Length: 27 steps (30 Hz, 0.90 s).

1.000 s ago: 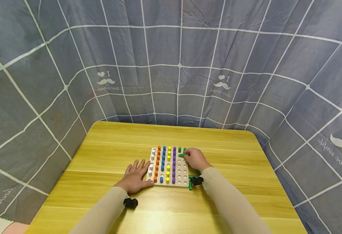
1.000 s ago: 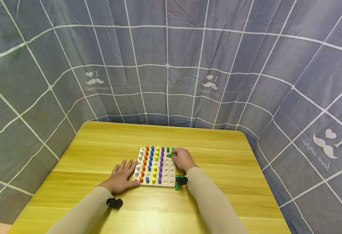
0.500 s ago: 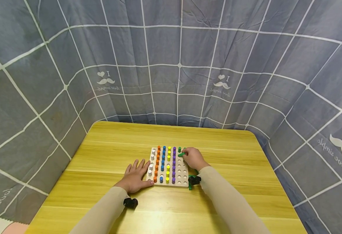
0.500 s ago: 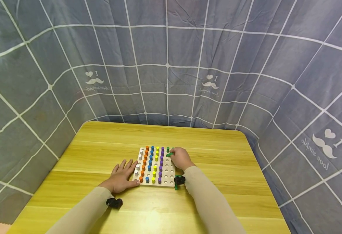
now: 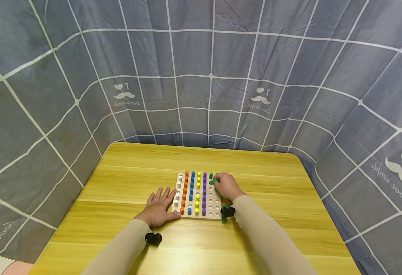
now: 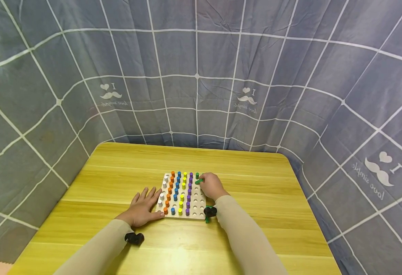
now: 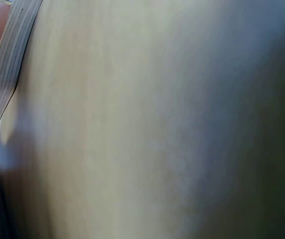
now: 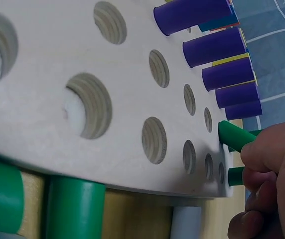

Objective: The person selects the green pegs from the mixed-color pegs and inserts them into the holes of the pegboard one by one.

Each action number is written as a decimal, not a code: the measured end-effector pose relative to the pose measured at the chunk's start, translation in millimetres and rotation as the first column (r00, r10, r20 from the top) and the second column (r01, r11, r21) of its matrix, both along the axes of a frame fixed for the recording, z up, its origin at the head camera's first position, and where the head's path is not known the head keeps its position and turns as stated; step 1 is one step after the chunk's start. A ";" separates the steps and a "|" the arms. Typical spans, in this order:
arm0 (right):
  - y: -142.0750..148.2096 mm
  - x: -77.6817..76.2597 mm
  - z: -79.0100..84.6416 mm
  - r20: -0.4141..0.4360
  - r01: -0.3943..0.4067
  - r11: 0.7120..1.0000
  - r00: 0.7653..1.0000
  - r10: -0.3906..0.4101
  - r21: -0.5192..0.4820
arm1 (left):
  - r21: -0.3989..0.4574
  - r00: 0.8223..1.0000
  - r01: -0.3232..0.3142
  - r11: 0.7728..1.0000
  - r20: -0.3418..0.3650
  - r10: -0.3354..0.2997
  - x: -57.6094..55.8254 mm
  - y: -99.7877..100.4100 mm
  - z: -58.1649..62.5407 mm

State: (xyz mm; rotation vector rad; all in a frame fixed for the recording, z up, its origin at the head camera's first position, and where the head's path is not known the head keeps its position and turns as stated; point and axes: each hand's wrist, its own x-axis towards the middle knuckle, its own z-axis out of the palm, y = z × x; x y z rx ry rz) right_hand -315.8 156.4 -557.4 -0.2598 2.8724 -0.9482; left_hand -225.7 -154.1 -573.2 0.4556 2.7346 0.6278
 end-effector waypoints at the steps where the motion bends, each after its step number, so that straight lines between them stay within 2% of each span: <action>1: -0.5 -0.1 0.5 0.002 0.001 1.000 1.000 -0.001 0.008 | -0.002 1.000 -0.001 1.000 -0.001 0.001 0.0 -0.1 -0.1; 11: -2.9 2.0 5.8 0.031 -0.003 0.999 1.000 0.001 0.047 | -0.002 1.000 0.001 1.000 -0.005 -0.001 -0.2 0.4 -2.3; 24: 3.4 1.2 0.6 0.026 -0.005 0.997 1.000 0.007 -0.072 | 0.002 1.000 0.000 1.000 -0.001 0.000 -2.7 -1.4 -4.1; 27: 3.9 0.4 -0.9 0.028 -0.010 0.996 1.000 0.013 -0.091 | 0.011 1.000 -0.004 1.000 -0.015 0.004 -4.8 -1.6 -10.6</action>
